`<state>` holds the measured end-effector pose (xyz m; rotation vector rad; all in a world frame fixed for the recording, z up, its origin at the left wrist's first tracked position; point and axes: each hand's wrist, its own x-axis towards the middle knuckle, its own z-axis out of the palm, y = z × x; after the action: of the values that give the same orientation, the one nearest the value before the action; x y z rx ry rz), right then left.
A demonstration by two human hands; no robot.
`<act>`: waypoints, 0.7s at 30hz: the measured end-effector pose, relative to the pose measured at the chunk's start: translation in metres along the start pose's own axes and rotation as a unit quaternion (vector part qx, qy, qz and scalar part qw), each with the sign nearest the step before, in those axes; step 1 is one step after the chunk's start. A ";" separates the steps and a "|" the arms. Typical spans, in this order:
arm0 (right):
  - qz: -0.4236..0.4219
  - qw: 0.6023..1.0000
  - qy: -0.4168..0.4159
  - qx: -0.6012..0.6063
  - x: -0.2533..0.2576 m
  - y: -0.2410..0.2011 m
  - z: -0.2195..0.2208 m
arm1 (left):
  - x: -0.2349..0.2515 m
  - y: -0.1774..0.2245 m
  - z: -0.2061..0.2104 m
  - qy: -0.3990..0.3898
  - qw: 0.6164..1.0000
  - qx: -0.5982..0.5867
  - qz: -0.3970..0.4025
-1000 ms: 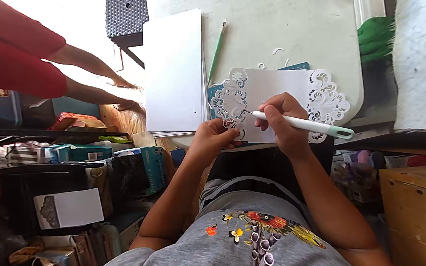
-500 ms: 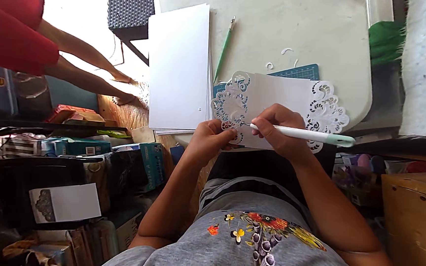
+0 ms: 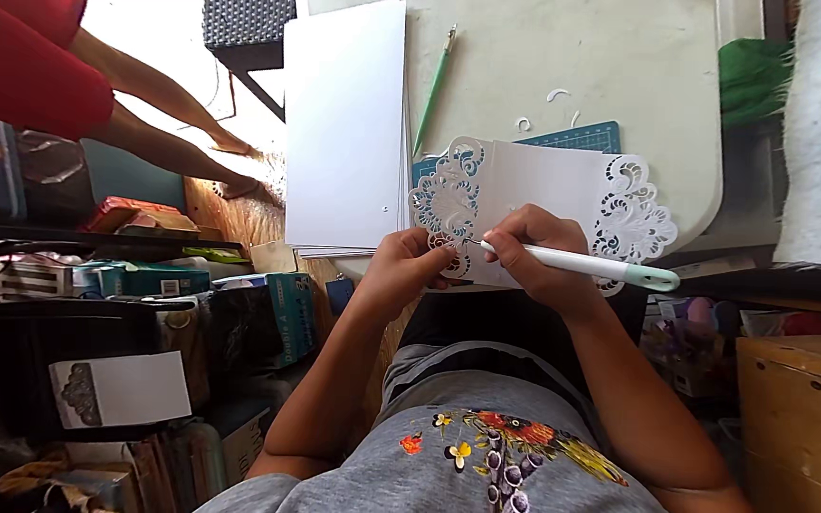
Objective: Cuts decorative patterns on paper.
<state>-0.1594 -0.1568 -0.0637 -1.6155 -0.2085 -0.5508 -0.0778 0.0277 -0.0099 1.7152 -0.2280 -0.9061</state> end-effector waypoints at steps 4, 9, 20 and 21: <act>0.000 1.000 -0.001 0.007 0.000 0.000 -0.001 | 0.000 -0.001 0.000 0.001 1.000 -0.005 0.000; 0.002 1.000 -0.013 0.007 0.000 0.001 -0.001 | 0.001 -0.001 -0.001 -0.001 1.000 -0.015 -0.005; 0.009 1.000 0.021 0.012 -0.001 0.001 -0.001 | 0.001 0.000 0.000 0.000 1.000 -0.017 -0.013; 0.011 1.000 0.022 0.013 -0.001 0.001 -0.002 | 0.001 0.000 0.000 -0.001 1.000 -0.015 -0.013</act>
<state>-0.1604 -0.1583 -0.0652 -1.5768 -0.1652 -0.5637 -0.0769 0.0273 -0.0101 1.6929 -0.1925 -0.9257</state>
